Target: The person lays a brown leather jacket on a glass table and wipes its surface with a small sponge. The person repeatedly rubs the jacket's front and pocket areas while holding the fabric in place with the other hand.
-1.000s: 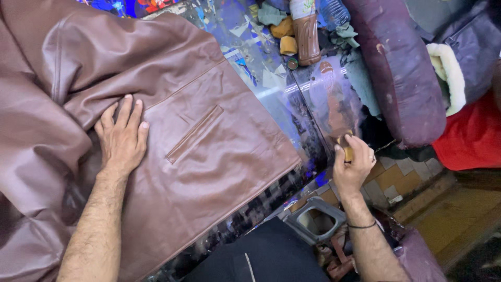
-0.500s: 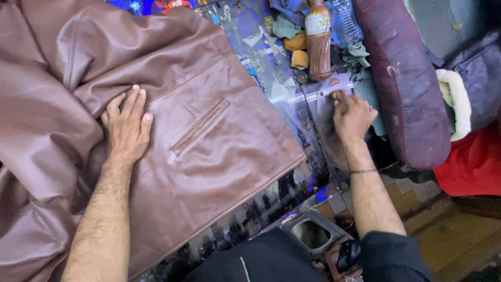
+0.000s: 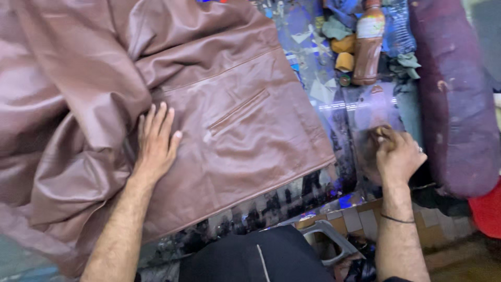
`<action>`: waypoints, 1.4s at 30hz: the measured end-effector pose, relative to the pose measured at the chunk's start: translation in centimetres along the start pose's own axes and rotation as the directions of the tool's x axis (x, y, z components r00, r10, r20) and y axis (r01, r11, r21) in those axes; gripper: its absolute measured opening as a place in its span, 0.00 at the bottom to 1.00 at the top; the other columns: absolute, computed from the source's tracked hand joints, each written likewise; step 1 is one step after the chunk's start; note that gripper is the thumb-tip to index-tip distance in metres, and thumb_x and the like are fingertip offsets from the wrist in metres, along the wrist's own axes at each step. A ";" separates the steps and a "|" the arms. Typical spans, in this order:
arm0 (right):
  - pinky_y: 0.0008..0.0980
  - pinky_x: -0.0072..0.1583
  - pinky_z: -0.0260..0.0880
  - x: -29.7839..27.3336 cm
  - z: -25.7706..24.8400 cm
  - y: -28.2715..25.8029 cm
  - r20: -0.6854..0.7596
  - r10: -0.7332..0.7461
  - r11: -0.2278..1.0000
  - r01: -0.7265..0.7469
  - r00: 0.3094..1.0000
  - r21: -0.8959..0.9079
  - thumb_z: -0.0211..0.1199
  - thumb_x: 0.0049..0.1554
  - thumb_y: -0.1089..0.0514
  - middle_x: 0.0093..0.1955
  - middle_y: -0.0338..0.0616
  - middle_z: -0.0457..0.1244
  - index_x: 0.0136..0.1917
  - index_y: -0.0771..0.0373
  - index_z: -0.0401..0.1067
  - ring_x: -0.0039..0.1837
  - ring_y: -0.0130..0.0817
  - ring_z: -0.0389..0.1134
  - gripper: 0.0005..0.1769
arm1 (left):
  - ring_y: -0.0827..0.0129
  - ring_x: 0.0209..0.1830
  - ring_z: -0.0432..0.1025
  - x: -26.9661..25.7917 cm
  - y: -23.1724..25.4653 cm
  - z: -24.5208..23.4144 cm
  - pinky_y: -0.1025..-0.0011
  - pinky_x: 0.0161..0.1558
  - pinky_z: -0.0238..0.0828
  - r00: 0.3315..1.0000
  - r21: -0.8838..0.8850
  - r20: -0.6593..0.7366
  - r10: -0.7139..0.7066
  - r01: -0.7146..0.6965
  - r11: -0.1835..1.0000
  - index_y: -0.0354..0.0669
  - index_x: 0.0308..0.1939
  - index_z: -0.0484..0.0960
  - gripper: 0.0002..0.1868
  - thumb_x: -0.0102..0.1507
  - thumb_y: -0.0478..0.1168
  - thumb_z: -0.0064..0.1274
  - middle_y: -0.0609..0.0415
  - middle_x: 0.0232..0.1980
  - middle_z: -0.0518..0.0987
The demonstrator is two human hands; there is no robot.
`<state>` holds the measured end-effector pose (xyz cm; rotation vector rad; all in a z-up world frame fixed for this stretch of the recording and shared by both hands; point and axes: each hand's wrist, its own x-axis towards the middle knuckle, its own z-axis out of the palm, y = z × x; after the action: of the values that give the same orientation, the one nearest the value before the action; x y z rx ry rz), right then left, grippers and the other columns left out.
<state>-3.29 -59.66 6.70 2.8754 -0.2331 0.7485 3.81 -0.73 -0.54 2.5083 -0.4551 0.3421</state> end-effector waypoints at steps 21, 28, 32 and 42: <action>0.46 0.72 0.67 -16.0 -3.1 -23.4 0.504 0.175 -0.666 -0.275 0.846 0.694 0.54 0.70 0.63 0.71 0.46 0.63 0.70 0.60 0.64 0.72 0.40 0.66 0.16 | 0.62 0.55 0.71 -24.1 1.9 -5.0 0.58 0.50 0.67 0.961 -0.029 0.186 0.206 -0.204 0.979 0.41 0.48 0.84 0.12 0.64 0.43 0.60 0.57 0.58 0.79; 0.48 0.68 0.70 -17.4 -4.5 -27.1 0.416 0.251 -0.700 -0.132 0.874 0.701 0.60 0.68 0.56 0.73 0.43 0.62 0.73 0.56 0.61 0.73 0.41 0.66 0.22 | 0.57 0.52 0.72 -20.1 4.6 -6.4 0.59 0.54 0.70 0.783 -0.341 0.503 0.367 -0.210 0.916 0.40 0.42 0.82 0.11 0.66 0.45 0.57 0.52 0.49 0.78; 0.50 0.65 0.72 -18.8 -3.4 -27.8 0.377 0.305 -0.695 -0.066 0.874 0.716 0.62 0.65 0.54 0.72 0.44 0.63 0.73 0.55 0.60 0.70 0.43 0.67 0.26 | 0.56 0.56 0.71 -13.8 4.3 -6.4 0.56 0.58 0.65 0.791 -0.326 0.238 0.563 -0.481 0.814 0.39 0.47 0.83 0.14 0.61 0.42 0.54 0.49 0.54 0.79; 0.52 0.67 0.73 -20.1 -0.8 -28.5 0.339 0.399 -0.631 -0.013 0.852 0.776 0.59 0.69 0.58 0.73 0.50 0.62 0.73 0.58 0.59 0.69 0.47 0.69 0.21 | 0.48 0.80 0.48 -2.3 -4.8 -13.2 0.41 0.74 0.36 0.792 0.507 0.513 0.330 -0.590 0.629 0.43 0.63 0.79 0.31 0.65 0.59 0.45 0.44 0.73 0.67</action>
<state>-15.59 -29.55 -5.82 4.2230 -0.4489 2.9887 1.67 11.12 7.04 3.1150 -1.3922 0.2307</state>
